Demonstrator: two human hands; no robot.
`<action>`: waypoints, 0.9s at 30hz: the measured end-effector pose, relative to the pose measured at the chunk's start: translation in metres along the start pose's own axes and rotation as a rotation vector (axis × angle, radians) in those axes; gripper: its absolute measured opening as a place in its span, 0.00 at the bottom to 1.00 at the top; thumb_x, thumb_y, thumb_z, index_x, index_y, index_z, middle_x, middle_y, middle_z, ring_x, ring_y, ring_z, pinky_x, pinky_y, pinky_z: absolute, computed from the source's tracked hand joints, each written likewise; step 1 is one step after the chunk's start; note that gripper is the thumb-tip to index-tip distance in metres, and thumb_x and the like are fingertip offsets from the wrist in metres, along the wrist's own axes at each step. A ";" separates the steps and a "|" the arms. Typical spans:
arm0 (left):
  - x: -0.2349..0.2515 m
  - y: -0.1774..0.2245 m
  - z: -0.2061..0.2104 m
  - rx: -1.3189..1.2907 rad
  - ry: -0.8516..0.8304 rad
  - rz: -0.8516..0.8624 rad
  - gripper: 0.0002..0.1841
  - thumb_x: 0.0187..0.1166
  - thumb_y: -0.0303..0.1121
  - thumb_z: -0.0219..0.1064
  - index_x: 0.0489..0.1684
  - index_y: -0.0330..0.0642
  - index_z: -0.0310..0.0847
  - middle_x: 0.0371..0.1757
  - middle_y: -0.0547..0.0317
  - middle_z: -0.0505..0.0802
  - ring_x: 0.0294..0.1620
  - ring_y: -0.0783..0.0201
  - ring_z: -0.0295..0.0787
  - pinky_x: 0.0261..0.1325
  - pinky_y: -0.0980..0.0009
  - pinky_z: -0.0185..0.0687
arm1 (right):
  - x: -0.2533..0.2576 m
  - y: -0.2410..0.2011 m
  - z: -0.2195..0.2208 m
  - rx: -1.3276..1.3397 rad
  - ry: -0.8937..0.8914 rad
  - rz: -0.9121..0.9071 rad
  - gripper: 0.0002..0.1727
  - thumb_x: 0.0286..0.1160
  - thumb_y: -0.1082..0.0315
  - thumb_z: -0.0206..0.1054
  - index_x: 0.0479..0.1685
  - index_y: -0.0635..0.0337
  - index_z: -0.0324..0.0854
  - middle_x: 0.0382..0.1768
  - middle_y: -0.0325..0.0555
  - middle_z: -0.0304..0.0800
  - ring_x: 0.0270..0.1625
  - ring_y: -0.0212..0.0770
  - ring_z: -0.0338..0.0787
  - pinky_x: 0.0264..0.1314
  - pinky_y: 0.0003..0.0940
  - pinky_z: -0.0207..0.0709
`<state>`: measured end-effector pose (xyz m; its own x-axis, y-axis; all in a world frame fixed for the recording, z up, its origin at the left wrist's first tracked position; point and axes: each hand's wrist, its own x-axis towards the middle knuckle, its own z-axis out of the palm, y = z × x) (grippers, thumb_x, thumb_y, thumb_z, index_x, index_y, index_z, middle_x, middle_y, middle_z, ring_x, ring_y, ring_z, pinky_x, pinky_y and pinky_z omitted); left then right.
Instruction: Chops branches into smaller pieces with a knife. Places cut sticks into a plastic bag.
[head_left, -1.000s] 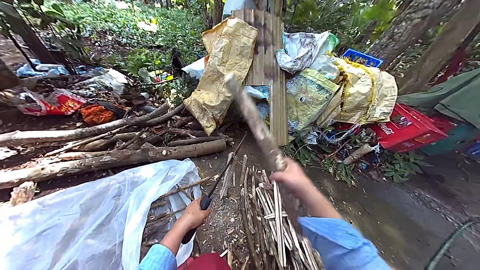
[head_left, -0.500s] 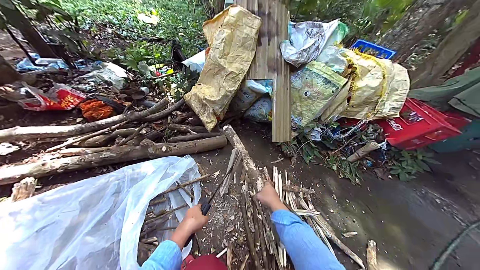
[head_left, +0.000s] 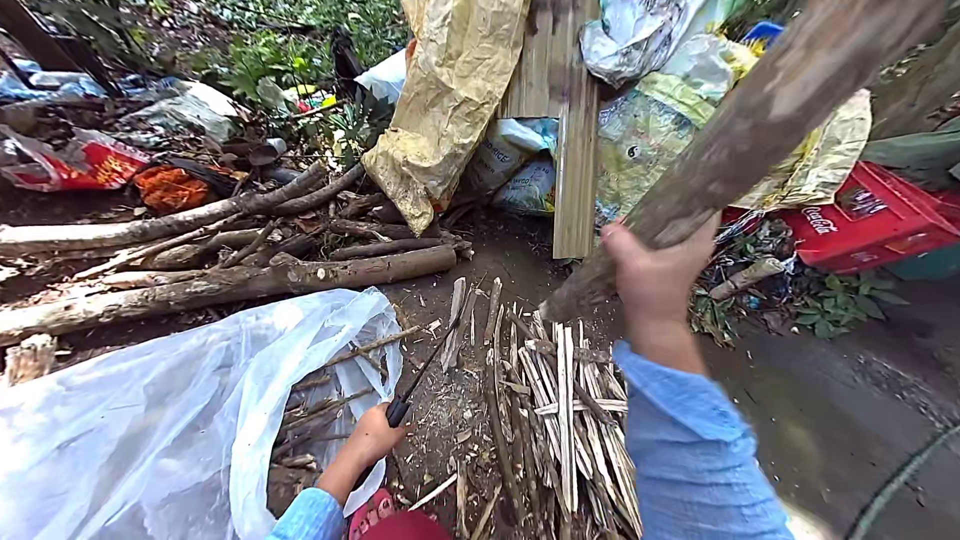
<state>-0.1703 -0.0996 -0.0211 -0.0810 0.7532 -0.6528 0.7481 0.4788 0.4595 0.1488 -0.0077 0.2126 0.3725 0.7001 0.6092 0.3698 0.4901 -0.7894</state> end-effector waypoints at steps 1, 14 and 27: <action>-0.001 -0.001 0.000 -0.001 0.000 0.002 0.23 0.78 0.32 0.70 0.69 0.31 0.78 0.59 0.32 0.89 0.59 0.40 0.90 0.67 0.42 0.80 | -0.028 0.022 0.009 -0.073 -0.048 0.087 0.55 0.46 0.70 0.83 0.81 0.74 0.55 0.57 0.58 0.84 0.55 0.40 0.90 0.61 0.38 0.86; 0.015 -0.038 0.003 -0.151 -0.011 -0.144 0.23 0.79 0.32 0.70 0.71 0.32 0.75 0.48 0.40 0.90 0.40 0.54 0.89 0.51 0.55 0.85 | -0.115 0.104 0.024 -0.395 -0.743 0.828 0.43 0.49 0.74 0.83 0.75 0.66 0.72 0.56 0.66 0.87 0.57 0.61 0.89 0.60 0.62 0.82; 0.031 -0.036 0.022 -0.176 -0.005 -0.153 0.23 0.78 0.31 0.70 0.70 0.34 0.77 0.50 0.38 0.90 0.44 0.49 0.90 0.54 0.50 0.85 | -0.118 0.131 0.029 -0.565 -0.578 0.566 0.58 0.51 0.65 0.85 0.88 0.71 0.53 0.64 0.68 0.84 0.64 0.57 0.89 0.69 0.55 0.81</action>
<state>-0.1855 -0.1033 -0.0710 -0.1812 0.6642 -0.7253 0.6012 0.6584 0.4528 0.1292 -0.0111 0.0349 0.2019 0.9746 -0.0971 0.6738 -0.2102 -0.7084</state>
